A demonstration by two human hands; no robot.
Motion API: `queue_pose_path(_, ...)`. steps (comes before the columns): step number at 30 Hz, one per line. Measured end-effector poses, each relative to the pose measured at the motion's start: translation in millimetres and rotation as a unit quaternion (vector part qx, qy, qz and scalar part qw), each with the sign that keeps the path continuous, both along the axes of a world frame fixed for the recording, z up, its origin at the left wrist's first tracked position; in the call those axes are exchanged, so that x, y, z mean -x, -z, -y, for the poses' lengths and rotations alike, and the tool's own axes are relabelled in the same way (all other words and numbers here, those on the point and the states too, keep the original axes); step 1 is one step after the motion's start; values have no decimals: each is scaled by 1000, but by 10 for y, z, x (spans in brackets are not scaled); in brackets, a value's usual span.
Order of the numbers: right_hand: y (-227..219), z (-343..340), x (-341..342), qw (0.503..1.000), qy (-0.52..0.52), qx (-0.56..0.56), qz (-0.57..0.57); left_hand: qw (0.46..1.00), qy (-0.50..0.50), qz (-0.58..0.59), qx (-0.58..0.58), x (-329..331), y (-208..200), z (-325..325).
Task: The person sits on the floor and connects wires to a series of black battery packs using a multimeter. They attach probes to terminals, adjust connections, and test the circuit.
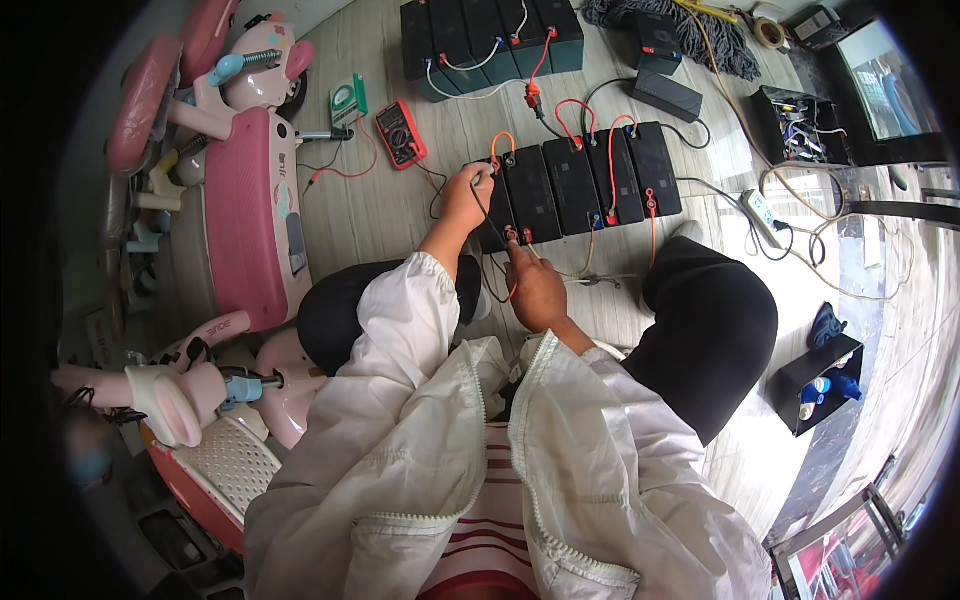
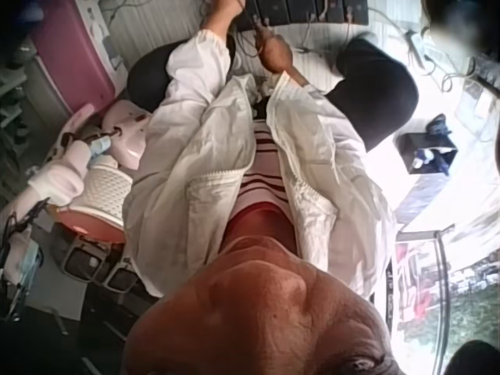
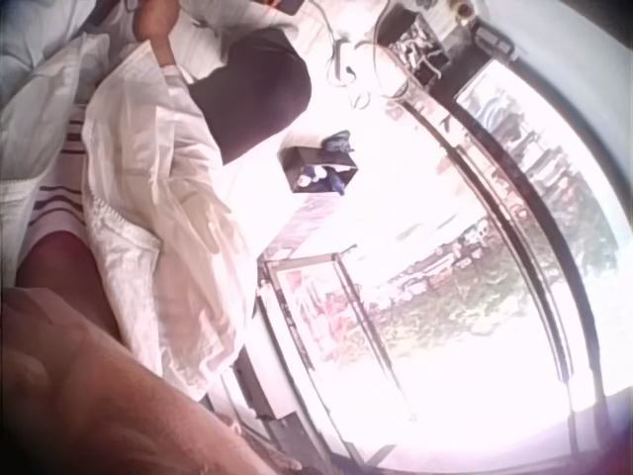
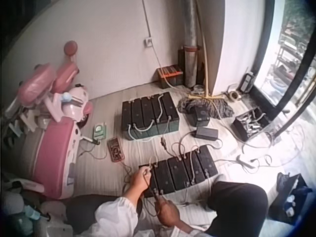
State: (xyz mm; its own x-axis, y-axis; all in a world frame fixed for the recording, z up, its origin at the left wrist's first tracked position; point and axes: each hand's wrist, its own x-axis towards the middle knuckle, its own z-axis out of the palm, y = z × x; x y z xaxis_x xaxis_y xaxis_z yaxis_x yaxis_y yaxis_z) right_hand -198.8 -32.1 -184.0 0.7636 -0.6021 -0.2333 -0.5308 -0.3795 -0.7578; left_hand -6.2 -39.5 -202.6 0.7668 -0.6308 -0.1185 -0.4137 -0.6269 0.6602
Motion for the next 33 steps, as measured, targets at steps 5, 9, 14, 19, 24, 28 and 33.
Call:
queue_pose_path(5, 17, 0, -5, 1000, -6, 1, -2, 1000, -3, 3, 1, -8, 27, 6)
queue_pose_path(9, 6, -7, 7, 1000, -1, 12, 20, 1000, -3, 7, 8, -21, 73, 1)
queue_pose_path(14, 6, -13, 10, 999, 3, 23, 35, 999, 2, 35, 24, -29, 128, -10)
queue_pose_path(19, -9, -6, 4, 999, 6, 24, 27, 999, -1, 33, 17, -14, 97, 1)
queue_pose_path(24, -6, -6, -3, 1000, -1, 18, 19, 999, -5, 25, 35, -29, 98, -14)
queue_pose_path(28, 2, 1, -2, 1000, -2, 4, 11, 1000, -5, 5, 11, -32, 78, -10)
queue_pose_path(33, -1, -5, -1, 1000, 1, 17, 24, 999, 3, 21, 28, -26, 96, -25)
